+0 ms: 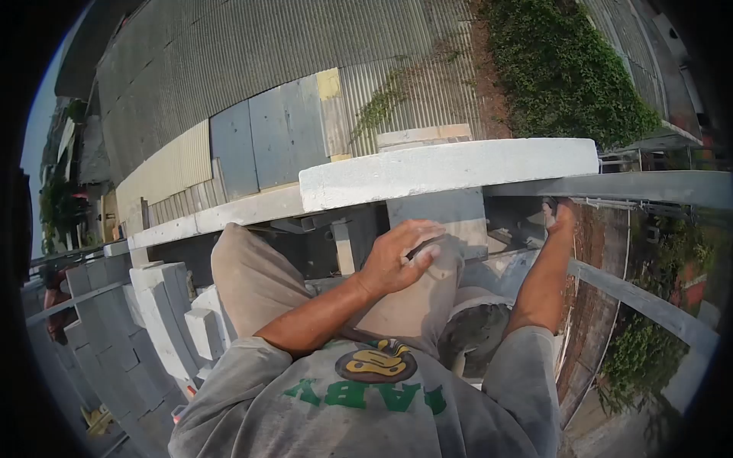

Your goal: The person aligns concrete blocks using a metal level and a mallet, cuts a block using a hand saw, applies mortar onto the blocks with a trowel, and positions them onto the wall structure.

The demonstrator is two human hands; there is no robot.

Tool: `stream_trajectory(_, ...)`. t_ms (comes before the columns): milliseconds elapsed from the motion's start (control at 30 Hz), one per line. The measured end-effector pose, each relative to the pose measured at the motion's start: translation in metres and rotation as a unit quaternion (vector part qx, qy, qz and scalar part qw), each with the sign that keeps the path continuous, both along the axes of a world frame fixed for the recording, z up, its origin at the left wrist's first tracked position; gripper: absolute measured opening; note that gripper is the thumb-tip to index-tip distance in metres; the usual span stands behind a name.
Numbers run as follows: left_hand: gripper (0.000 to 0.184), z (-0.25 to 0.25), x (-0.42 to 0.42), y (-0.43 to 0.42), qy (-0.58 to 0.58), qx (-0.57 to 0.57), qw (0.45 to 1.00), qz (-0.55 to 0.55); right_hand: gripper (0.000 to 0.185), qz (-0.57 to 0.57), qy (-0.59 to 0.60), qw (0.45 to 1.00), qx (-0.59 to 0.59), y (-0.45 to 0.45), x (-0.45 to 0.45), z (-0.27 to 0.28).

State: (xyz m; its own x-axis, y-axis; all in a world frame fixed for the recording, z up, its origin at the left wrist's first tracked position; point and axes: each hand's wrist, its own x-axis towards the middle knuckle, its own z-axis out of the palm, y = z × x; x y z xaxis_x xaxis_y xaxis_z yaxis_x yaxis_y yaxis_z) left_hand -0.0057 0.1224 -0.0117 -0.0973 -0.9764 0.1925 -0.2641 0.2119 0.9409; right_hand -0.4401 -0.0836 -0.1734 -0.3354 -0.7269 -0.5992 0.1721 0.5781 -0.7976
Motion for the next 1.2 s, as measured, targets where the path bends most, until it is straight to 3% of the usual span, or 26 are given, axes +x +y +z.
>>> stream_trajectory(33,0.029,-0.001,0.0,0.004,-0.033,0.01,0.999,0.005,0.016,-0.025,-0.007,1.0,-0.007,0.006,0.024,0.021)
stream_trajectory(67,0.03,-0.003,0.0,0.004,0.004,0.037,0.999,0.014,0.015,-0.061,-0.017,0.998,-0.027,0.015,0.055,0.05)
stream_trajectory(233,0.035,-0.002,0.011,-0.013,-0.002,0.109,0.994,0.009,0.016,-0.073,0.001,0.997,0.004,0.014,0.066,0.066)
stream_trajectory(533,0.031,0.041,0.037,-0.02,-0.032,0.024,0.999,0.025,0.018,-0.061,-0.02,0.998,-0.016,0.019,0.058,0.056)
stream_trajectory(700,0.03,0.055,0.088,-0.033,-0.054,0.003,0.986,0.156,0.019,-0.05,-0.012,0.999,-0.011,0.017,0.064,0.059)
stream_trajectory(967,0.038,0.03,0.145,-0.023,-0.16,0.03,0.935,0.316,0.017,-0.034,-0.046,0.998,-0.042,0.011,0.04,0.029)
stream_trajectory(1067,0.041,0.012,0.164,-0.011,-0.125,0.088,0.917,0.368,0.017,-0.051,-0.051,0.997,-0.04,0.01,0.037,0.024)
stream_trajectory(1200,0.041,-0.032,0.191,0.014,-0.144,0.206,0.907,0.339,0.017,-0.051,-0.052,0.997,-0.029,0.007,0.035,0.022)
